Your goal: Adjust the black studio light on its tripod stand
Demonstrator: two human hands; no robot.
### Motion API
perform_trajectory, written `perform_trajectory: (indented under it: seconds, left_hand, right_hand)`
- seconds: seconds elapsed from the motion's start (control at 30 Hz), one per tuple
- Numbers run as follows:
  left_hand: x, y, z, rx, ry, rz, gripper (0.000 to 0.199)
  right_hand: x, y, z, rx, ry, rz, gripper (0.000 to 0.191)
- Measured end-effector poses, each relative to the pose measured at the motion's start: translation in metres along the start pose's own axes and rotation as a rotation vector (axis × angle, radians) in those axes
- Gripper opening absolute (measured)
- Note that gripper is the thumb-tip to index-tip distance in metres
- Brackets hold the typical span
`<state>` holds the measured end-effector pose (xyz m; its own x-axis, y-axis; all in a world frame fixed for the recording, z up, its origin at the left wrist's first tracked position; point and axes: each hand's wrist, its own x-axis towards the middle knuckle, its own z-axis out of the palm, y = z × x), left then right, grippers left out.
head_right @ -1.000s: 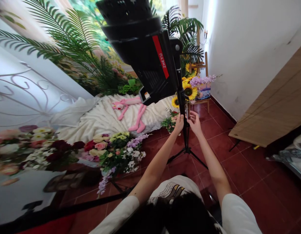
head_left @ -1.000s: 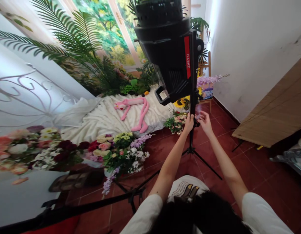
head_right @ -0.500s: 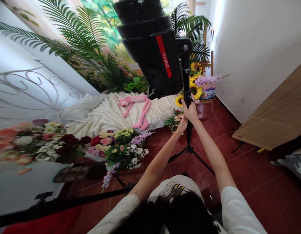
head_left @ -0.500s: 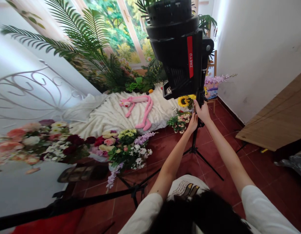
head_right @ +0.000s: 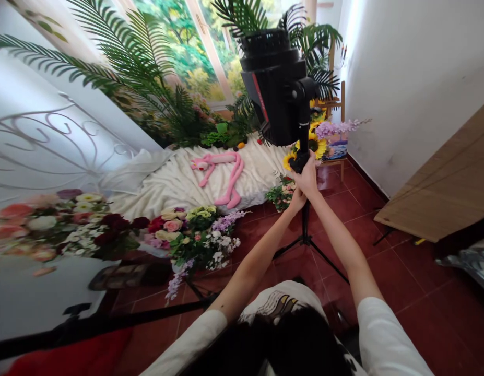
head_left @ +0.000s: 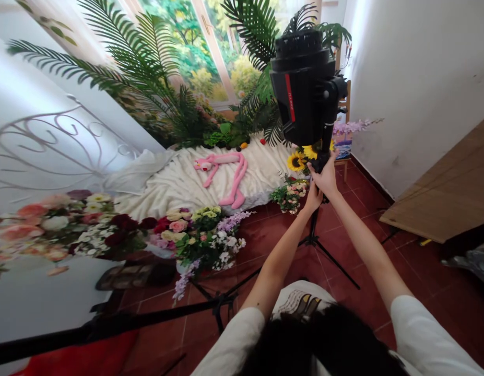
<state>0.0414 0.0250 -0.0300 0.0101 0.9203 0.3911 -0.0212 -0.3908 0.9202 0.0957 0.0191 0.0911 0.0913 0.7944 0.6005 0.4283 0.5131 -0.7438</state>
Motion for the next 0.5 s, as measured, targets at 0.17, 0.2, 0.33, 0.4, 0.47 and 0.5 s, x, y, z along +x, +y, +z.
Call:
perform_trajectory:
  seconds: [0.17,0.2,0.33,0.4,0.47,0.5]
  left_hand:
    - [-0.004,0.001,-0.01,0.048,-0.034,0.009,0.031]
    - [-0.004,0.0,-0.011,0.046,-0.045,0.012,0.032]
    - [-0.004,-0.005,-0.012,0.031,-0.084,0.065,0.035]
    - [-0.004,-0.004,-0.011,0.034,-0.094,0.088,0.039]
    - [-0.004,-0.001,-0.01,0.03,-0.095,0.092,0.047]
    - [-0.005,0.001,-0.01,0.023,-0.096,0.085,0.051]
  right_hand:
    - [0.005,-0.004,-0.01,0.053,-0.052,0.081,0.069]
    - [0.003,-0.005,-0.007,0.059,-0.041,0.102,0.068]
    - [-0.007,-0.003,0.004,0.052,0.043,0.145,0.059]
    - [-0.008,-0.001,0.005,0.043,0.06,0.144,0.056]
    - [-0.009,0.001,0.003,0.056,0.029,0.151,0.054]
    - [-0.01,0.002,0.002,0.068,0.006,0.161,0.053]
